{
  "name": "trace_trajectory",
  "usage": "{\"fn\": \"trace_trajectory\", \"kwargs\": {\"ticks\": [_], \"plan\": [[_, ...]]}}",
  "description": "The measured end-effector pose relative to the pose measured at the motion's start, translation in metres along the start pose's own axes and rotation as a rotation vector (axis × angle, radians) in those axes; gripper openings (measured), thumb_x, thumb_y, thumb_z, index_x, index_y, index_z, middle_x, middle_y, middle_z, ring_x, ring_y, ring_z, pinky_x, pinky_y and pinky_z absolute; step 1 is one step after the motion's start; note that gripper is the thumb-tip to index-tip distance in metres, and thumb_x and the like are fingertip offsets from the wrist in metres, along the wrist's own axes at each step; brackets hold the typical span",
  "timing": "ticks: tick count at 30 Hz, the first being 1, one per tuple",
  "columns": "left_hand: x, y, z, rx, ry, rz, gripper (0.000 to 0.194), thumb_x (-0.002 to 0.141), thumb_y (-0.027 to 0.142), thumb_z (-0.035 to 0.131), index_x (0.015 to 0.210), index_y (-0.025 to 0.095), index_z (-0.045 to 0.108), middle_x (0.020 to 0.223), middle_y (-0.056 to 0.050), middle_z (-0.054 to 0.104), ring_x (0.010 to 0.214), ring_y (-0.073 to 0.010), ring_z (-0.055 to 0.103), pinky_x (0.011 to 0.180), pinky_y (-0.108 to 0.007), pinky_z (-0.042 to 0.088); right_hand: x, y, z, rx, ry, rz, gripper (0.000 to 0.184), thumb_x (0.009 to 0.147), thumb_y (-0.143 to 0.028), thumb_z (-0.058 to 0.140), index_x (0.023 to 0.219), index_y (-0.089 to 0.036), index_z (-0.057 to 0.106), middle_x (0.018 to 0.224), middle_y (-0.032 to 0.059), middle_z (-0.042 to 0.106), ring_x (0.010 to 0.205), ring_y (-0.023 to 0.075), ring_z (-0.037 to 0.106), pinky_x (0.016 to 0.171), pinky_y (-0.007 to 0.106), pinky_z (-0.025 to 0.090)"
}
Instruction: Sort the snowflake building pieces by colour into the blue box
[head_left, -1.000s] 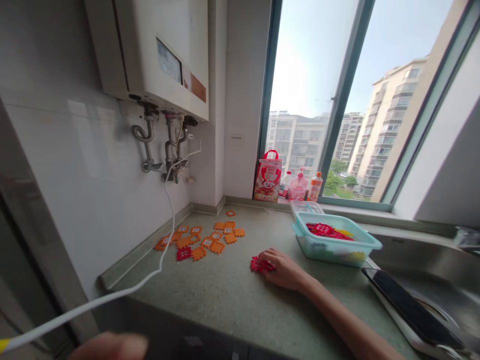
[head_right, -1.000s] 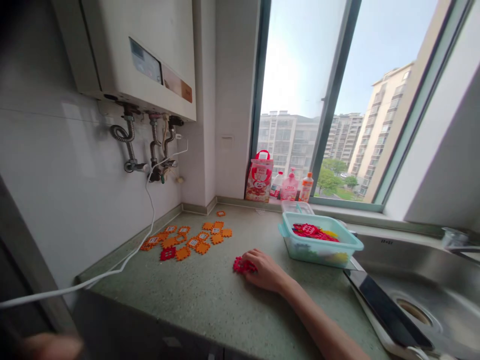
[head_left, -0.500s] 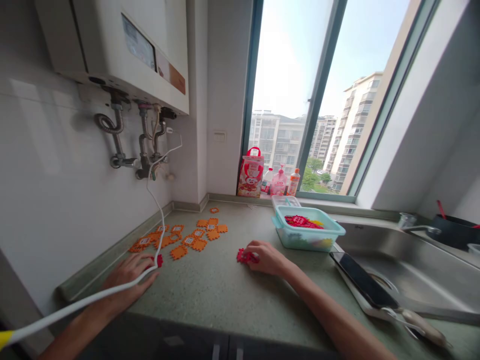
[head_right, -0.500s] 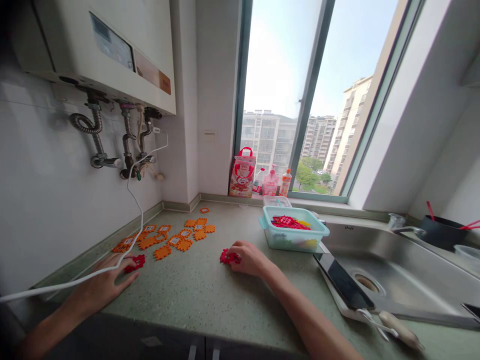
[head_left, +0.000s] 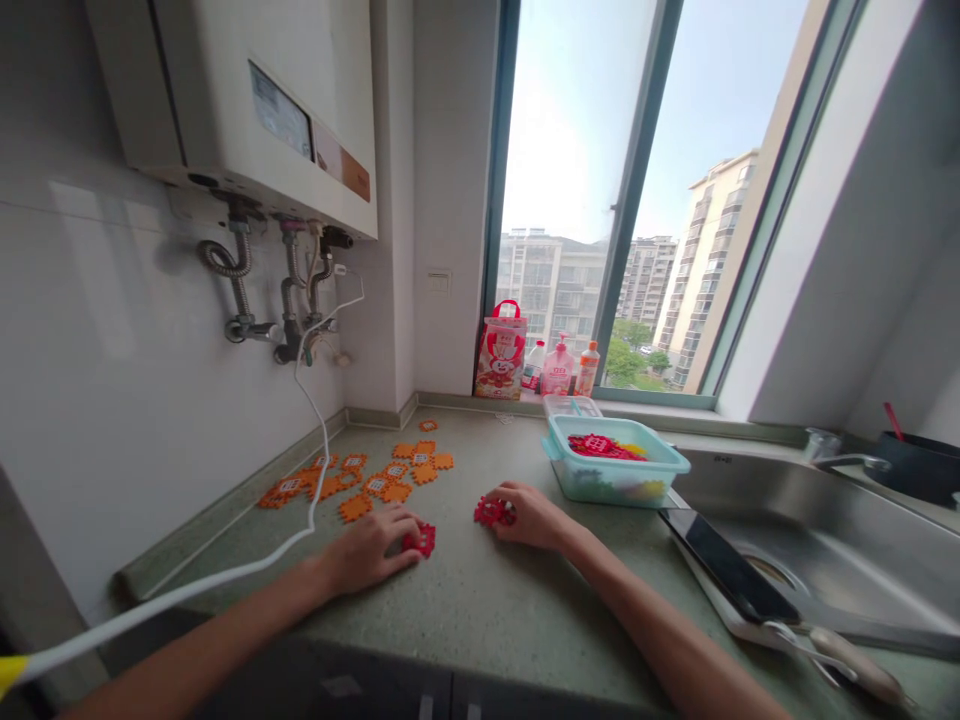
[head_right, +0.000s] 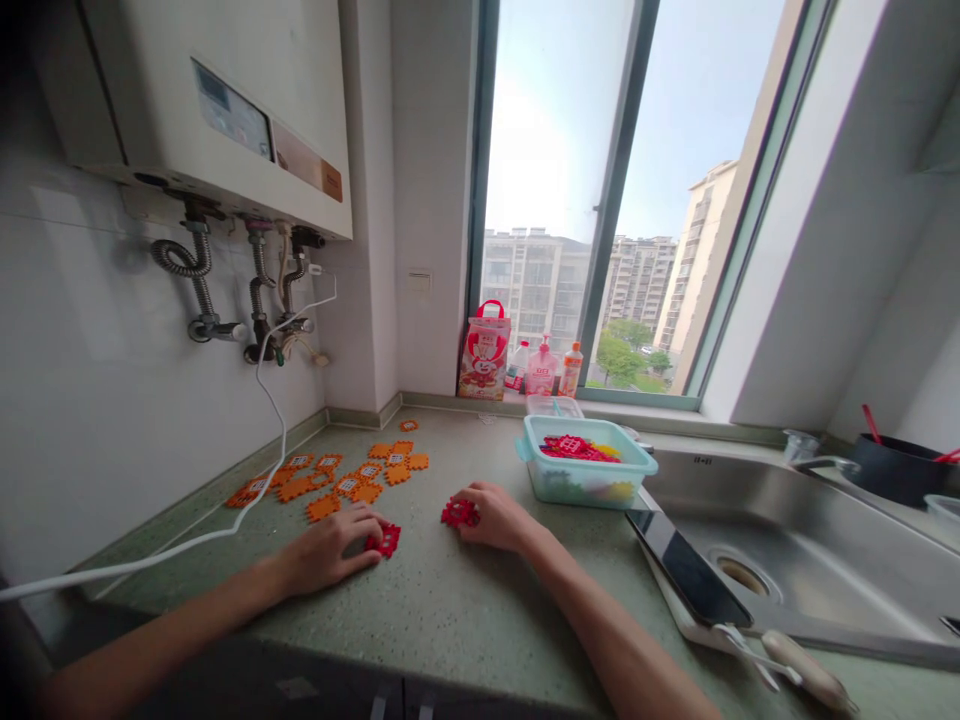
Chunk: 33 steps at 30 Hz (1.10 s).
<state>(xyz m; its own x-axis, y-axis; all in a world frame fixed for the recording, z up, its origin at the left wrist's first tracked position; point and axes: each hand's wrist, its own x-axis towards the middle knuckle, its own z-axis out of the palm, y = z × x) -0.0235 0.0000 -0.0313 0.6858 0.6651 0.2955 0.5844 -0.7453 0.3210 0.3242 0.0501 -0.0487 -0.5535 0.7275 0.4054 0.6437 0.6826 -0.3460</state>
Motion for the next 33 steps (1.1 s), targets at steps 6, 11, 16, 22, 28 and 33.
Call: {"fn": "trace_trajectory", "kwargs": {"ticks": [6,11,16,22,28,33], "plan": [[0.109,-0.004,0.041,0.062,0.041,0.132,0.023,0.094,0.044,0.066,0.094,0.021,0.07,0.1,-0.008,0.072,0.098,-0.0243,0.065,0.091,-0.036,0.05,-0.005,0.015,-0.016,-0.006,0.034,-0.043,0.025,0.081,-0.016,0.07,0.102,-0.025,0.081,0.114,0.0061,0.077,0.083,0.0169,0.073,0.081,0.027,0.057],[0.154,-0.002,0.058,0.079,0.06,0.13,0.023,0.086,0.042,0.072,0.093,0.02,0.069,0.095,-0.007,0.071,0.089,-0.0231,0.065,0.084,-0.033,0.05,-0.007,0.014,-0.039,-0.109,0.2,-0.041,0.028,0.085,-0.019,0.069,0.111,-0.026,0.079,0.125,0.0057,0.075,0.086,0.0173,0.074,0.081,0.028,0.058],[0.161,-0.012,0.067,-0.065,0.07,0.072,0.037,0.081,0.042,0.074,0.111,0.02,0.068,0.1,-0.006,0.071,0.082,-0.0201,0.066,0.077,-0.031,0.051,-0.012,0.013,-0.076,-0.395,0.53,-0.055,0.031,0.097,-0.03,0.064,0.126,-0.025,0.071,0.132,0.0092,0.072,0.111,0.0257,0.07,0.102,0.039,0.052],[0.162,-0.019,0.068,-0.008,0.101,0.095,0.05,0.077,0.047,0.077,0.119,0.021,0.069,0.11,-0.009,0.073,0.1,-0.0268,0.068,0.091,-0.036,0.053,-0.027,0.045,-0.109,-0.615,0.787,0.213,0.03,0.1,-0.04,0.059,0.12,-0.019,0.067,0.116,0.013,0.074,0.104,0.0294,0.065,0.094,0.042,0.051],[0.163,-0.018,0.067,0.009,0.156,0.091,0.046,0.079,0.043,0.077,0.12,0.024,0.069,0.102,-0.004,0.075,0.097,-0.025,0.069,0.092,-0.037,0.054,-0.024,0.036,-0.098,-0.56,0.649,0.096,0.025,0.1,-0.034,0.06,0.12,-0.022,0.067,0.142,0.0153,0.062,0.125,0.0335,0.059,0.104,0.052,0.049],[0.161,-0.016,0.069,-0.051,0.381,0.262,0.065,0.075,0.047,0.084,0.13,0.024,0.06,0.105,-0.003,0.075,0.094,-0.0225,0.069,0.095,-0.04,0.054,-0.012,0.004,-0.061,-0.269,0.261,-0.161,0.036,0.09,-0.032,0.075,0.123,-0.025,0.065,0.148,0.0132,0.06,0.127,0.0285,0.064,0.106,0.045,0.054]]}}
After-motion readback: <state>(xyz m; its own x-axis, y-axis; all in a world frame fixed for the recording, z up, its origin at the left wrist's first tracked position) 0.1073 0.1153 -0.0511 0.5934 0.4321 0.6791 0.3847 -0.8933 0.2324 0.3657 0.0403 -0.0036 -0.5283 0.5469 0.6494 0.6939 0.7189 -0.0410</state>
